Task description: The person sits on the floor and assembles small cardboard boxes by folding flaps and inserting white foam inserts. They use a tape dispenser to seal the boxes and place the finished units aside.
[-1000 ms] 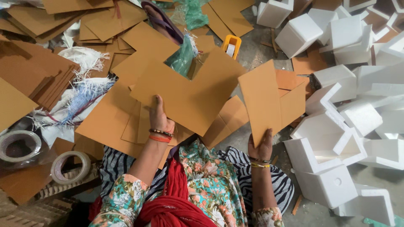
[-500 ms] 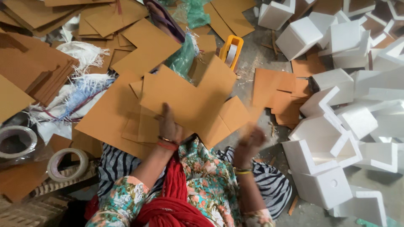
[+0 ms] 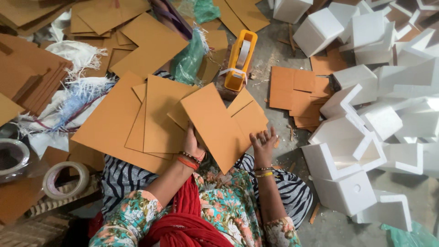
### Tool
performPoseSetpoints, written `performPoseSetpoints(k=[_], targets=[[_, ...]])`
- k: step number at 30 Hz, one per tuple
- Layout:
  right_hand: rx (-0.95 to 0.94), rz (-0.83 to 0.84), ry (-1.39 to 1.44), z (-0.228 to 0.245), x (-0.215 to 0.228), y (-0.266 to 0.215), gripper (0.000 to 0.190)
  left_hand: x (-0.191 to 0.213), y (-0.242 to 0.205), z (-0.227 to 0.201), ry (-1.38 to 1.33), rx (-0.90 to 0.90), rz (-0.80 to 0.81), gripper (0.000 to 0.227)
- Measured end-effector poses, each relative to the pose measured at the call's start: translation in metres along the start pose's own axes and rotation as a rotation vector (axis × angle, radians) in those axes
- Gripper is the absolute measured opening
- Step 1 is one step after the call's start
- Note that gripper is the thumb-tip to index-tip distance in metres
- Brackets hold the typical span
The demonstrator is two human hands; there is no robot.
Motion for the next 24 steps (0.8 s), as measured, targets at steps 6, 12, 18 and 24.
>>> performPoseSetpoints(k=[6,12,18,24], targets=[[0.042,-0.228,-0.201,0.005,0.025,0.011,0.088,-0.026,-0.011,-0.017,0.087,0.037,-0.034,0.073],[0.386,-0.29,-0.46,0.054,0.004,-0.003,0.064,-0.036,-0.022,-0.021,0.262,0.108,-0.162,0.076],[0.345,-0.136,-0.107,0.016,-0.001,-0.008,0.045,-0.057,-0.026,-0.027,0.3,-0.048,-0.006,0.051],[0.105,0.061,0.226,-0.066,0.008,0.01,0.013,-0.073,-0.012,-0.135,-0.079,-0.28,0.269,0.046]])
Point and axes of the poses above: each hand's wrist, its own y-axis towards the middle knuckle, its own x-axis out of the back of the hand, z = x × y, the point moved 2 cm from there along y, towards the middle knuckle, and after that the axes turned 9 degrees about z, right-handed, at the moved point
